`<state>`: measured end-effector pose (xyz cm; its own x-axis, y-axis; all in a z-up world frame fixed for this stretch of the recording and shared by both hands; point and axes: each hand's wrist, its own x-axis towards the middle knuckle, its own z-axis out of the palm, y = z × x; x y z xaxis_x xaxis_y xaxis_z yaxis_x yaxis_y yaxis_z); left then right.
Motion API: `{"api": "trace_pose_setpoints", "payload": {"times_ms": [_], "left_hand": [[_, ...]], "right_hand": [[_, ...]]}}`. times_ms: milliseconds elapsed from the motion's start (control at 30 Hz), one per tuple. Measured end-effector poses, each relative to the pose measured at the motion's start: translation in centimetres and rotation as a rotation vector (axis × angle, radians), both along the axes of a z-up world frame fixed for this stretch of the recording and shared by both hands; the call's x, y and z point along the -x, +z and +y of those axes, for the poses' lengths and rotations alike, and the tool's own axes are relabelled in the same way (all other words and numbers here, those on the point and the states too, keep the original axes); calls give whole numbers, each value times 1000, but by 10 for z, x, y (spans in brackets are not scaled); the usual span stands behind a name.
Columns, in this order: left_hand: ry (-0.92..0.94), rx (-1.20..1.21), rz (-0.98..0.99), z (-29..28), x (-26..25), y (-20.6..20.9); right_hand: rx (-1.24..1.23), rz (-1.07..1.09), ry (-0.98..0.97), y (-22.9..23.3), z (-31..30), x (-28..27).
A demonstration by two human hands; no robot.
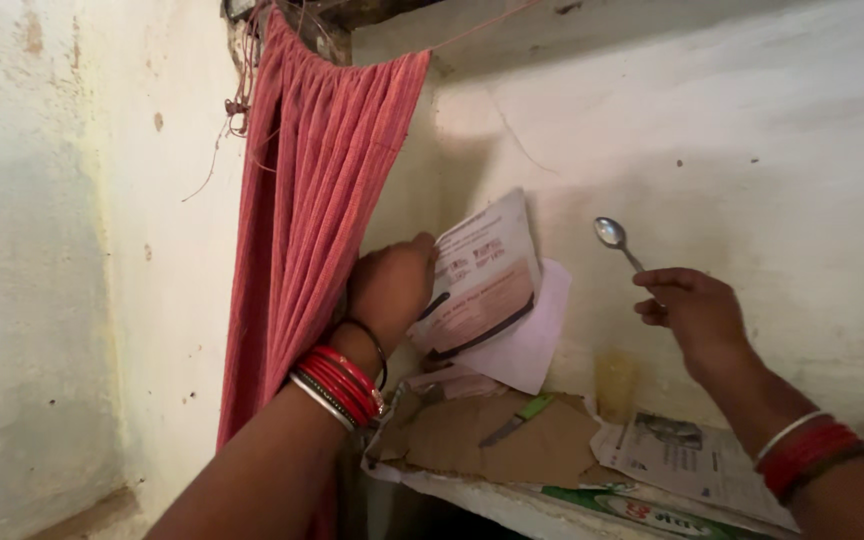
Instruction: The person rearranges items on a small shelf, moving containers, papers, and a small bowl. They place a piece of paper under the bowl and adjust the position of several small jars and a metal cup. The person then picks up a small plastic bag and walks toward a desk area.
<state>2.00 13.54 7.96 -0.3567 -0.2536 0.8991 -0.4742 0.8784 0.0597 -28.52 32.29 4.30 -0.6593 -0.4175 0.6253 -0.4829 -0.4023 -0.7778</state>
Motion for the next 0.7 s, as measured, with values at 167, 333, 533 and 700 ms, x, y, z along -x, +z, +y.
{"api": "trace_pose_setpoints", "payload": {"times_ms": [167,333,533,700], "left_hand": [[74,183,-50,29,2,18],[171,197,-100,56,7,35],[225,130,-82,67,14,41],[243,90,-106,60,15,40]], "right_hand": [[33,11,-41,2,34,6],[41,-3,-3,1,60,26],[-132,-107,59,-20,57,69],[-339,366,-204,-44,33,86]]}}
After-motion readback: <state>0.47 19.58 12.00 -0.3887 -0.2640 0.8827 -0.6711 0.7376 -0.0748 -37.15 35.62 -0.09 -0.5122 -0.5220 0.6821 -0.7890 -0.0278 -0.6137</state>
